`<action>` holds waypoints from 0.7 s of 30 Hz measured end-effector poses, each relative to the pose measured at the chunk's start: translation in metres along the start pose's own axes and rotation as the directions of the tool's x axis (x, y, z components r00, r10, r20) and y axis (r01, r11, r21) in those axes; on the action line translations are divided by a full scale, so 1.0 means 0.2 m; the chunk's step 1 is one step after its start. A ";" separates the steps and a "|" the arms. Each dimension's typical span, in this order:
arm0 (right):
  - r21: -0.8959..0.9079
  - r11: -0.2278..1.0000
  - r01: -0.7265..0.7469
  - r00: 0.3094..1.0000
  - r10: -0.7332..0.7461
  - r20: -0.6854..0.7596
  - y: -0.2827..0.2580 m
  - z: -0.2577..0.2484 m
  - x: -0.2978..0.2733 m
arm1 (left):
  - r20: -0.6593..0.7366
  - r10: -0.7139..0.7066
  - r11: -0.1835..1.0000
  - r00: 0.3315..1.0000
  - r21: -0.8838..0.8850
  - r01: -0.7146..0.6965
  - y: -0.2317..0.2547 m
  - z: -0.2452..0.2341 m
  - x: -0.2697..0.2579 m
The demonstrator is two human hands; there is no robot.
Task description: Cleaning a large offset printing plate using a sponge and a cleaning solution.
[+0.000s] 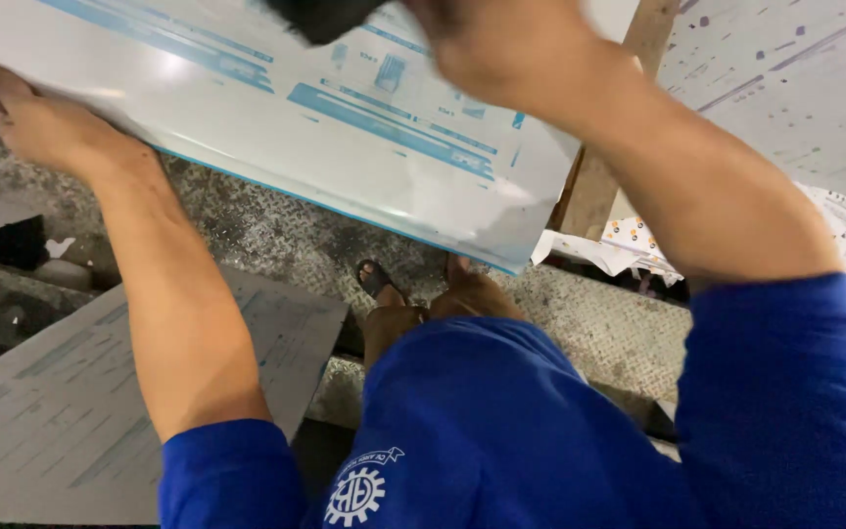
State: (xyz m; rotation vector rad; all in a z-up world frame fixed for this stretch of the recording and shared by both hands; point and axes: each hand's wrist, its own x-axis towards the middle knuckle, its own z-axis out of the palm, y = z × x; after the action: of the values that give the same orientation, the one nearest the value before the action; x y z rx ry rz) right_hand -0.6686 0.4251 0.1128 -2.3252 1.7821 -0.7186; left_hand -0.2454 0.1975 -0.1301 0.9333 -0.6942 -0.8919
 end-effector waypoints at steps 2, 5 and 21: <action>0.057 0.998 0.035 0.993 -0.041 0.114 -0.01 0.19 0.12 | 0.010 0.005 1.000 1.000 -0.015 -0.005 0.03 0.00 0.01; 0.093 0.928 0.361 0.931 -0.364 0.016 -0.10 0.19 -0.02 | 0.200 0.046 0.976 0.979 -0.216 -0.002 0.03 0.03 0.01; -0.227 0.866 0.446 0.895 -0.435 0.098 0.03 -0.57 -0.50 | 0.257 0.038 0.979 0.966 -0.202 0.016 0.03 0.00 0.04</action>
State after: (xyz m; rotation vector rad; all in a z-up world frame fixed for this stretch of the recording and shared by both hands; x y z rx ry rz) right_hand -0.7423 0.5378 0.1821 -2.9393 1.3921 -0.5112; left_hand -0.2400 0.1920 -0.1244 0.6351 -0.8140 -1.0658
